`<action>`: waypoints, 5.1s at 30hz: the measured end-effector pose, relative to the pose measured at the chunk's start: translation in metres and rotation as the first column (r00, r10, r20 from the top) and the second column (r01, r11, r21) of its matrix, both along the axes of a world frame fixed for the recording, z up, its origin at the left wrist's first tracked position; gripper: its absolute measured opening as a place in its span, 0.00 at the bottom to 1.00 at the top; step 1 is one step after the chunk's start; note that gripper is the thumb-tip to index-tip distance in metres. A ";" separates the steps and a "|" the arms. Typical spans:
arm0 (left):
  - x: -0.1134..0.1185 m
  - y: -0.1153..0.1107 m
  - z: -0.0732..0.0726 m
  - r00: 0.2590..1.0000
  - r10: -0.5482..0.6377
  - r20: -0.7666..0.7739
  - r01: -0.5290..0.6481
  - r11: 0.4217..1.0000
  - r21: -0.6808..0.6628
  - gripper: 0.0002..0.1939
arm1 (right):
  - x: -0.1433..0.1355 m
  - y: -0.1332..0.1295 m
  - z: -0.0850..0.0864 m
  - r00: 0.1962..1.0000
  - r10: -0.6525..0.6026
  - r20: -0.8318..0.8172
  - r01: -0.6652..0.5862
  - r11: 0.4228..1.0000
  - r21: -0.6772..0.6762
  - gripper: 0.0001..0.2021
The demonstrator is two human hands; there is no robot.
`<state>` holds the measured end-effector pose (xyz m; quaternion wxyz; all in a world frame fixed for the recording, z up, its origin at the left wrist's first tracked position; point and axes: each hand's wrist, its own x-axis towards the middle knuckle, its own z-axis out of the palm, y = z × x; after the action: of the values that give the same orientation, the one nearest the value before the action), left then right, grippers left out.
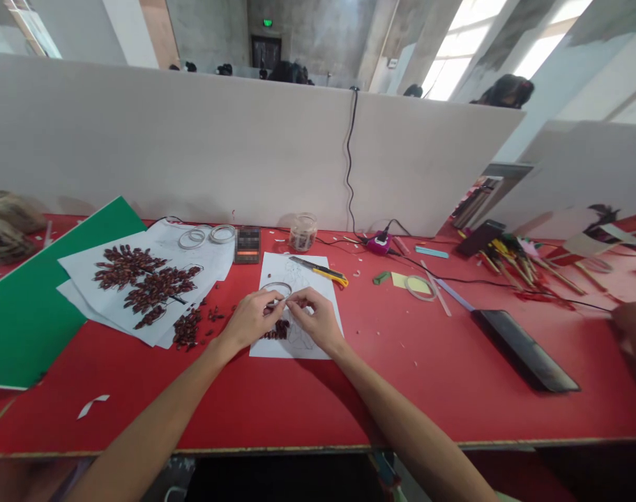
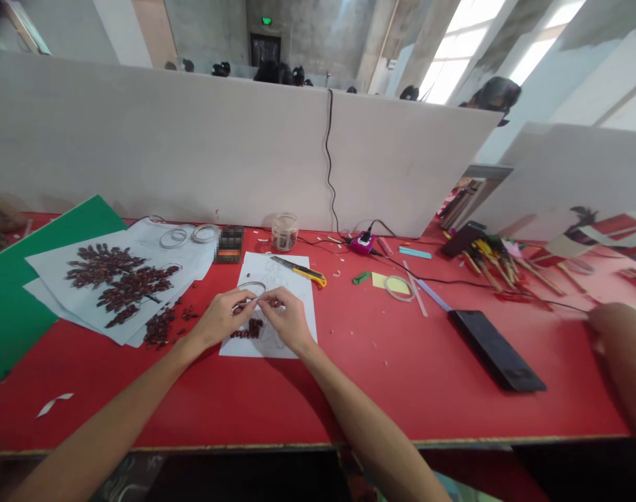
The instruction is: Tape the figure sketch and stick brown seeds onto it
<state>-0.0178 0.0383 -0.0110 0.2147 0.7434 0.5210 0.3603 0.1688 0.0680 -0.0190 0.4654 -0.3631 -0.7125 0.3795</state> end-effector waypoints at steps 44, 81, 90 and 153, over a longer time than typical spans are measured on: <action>-0.006 0.003 0.003 0.994 -0.111 -0.010 0.112 0.993 0.035 0.15 | 0.000 0.000 0.000 0.986 0.027 -0.167 -0.054 0.985 -0.162 0.11; -0.026 0.015 0.003 0.986 0.167 -0.023 -0.161 0.973 0.163 0.14 | 0.005 -0.007 0.013 0.993 0.016 0.118 -0.046 0.965 0.260 0.05; -0.017 0.009 -0.003 0.968 0.225 -0.112 -0.200 0.959 0.200 0.07 | 0.012 0.009 0.004 0.969 0.224 -0.105 -0.245 0.920 -0.305 0.12; -0.001 -0.068 0.001 0.790 -0.231 -0.568 0.229 0.970 -0.076 0.15 | 0.073 -0.039 0.020 0.959 0.235 -0.159 -0.251 0.446 -0.859 0.21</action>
<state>-0.0184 -0.0300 -0.0096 0.0915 0.8744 0.4678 0.0903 0.2416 0.0291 0.0008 0.1633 -0.4395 -0.4614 0.7532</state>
